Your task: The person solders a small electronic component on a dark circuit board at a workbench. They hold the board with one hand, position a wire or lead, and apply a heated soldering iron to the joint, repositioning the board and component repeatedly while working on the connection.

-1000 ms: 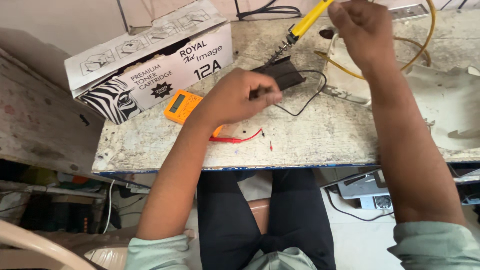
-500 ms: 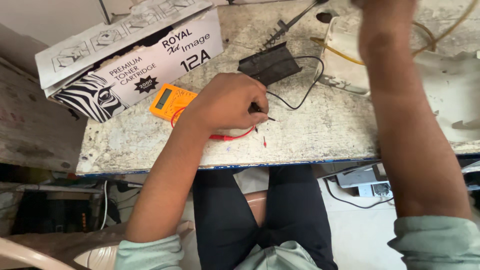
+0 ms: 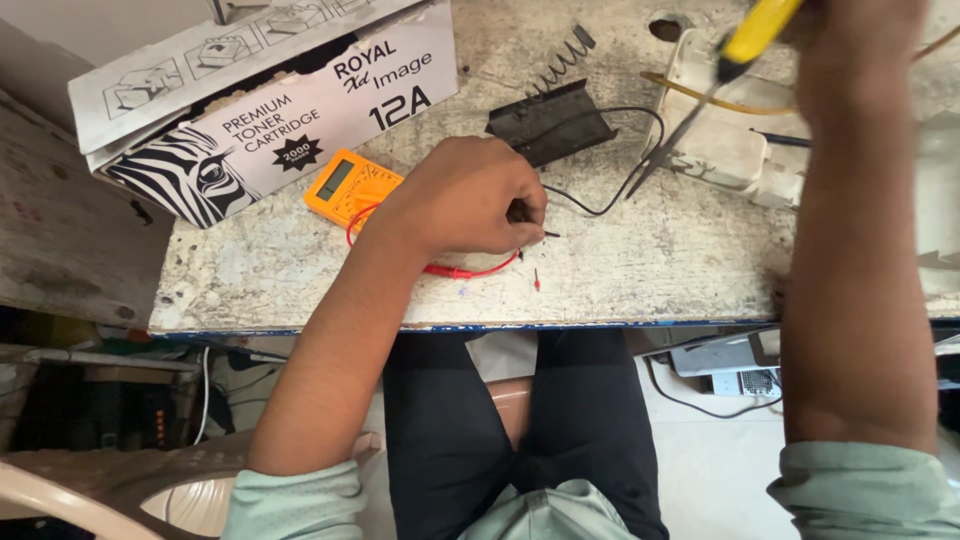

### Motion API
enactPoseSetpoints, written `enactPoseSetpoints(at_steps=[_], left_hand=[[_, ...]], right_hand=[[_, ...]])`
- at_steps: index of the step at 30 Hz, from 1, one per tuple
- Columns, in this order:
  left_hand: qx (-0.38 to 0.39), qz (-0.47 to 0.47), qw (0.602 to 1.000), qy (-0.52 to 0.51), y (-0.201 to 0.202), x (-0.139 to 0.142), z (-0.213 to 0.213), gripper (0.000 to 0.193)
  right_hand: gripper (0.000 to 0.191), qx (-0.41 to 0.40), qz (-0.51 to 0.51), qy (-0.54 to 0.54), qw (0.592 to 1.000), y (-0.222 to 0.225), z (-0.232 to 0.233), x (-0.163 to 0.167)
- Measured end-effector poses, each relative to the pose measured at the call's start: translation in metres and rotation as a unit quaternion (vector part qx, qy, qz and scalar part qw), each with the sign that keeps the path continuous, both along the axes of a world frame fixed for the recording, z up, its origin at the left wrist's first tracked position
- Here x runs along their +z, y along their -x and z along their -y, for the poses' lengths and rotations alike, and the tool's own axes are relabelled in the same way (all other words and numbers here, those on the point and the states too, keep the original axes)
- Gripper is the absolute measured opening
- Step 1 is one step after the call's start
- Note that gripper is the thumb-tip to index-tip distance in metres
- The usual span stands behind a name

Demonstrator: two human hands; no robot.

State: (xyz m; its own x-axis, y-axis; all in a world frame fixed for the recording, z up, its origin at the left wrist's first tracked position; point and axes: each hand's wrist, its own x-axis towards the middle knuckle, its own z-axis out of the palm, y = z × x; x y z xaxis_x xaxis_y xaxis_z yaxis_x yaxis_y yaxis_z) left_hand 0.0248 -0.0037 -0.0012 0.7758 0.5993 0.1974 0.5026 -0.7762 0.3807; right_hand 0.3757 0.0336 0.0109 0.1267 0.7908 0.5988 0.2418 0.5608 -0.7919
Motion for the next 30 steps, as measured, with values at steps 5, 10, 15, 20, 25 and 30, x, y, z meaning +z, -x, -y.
enactPoseSetpoints(at_steps=[5,10,15,20,25,30], left_hand=[[-0.002,0.0,1.0,-0.001,-0.001,-0.001,0.0,0.016],[-0.014,0.011,1.0,-0.019,0.0,-0.002,-0.002,0.016],[-0.01,0.005,1.0,-0.01,-0.001,-0.002,-0.001,0.015],[-0.011,0.016,1.0,-0.012,-0.001,0.0,0.0,0.015],[-0.004,-0.005,1.0,-0.006,-0.001,0.001,0.0,0.015],[0.002,-0.008,1.0,0.005,-0.001,0.002,0.0,0.015]], right_hand=[[0.015,0.134,0.072,0.023,0.988,0.057,0.01,-0.004],[0.019,0.172,0.061,0.053,0.982,0.071,0.019,0.0],[0.019,0.189,0.042,0.056,0.979,0.069,0.021,0.005],[0.02,0.194,0.061,0.08,0.976,0.067,0.023,0.003],[0.018,0.197,0.076,0.079,0.974,0.066,0.019,0.0],[0.022,0.185,0.078,0.078,0.977,0.065,0.015,-0.002]])
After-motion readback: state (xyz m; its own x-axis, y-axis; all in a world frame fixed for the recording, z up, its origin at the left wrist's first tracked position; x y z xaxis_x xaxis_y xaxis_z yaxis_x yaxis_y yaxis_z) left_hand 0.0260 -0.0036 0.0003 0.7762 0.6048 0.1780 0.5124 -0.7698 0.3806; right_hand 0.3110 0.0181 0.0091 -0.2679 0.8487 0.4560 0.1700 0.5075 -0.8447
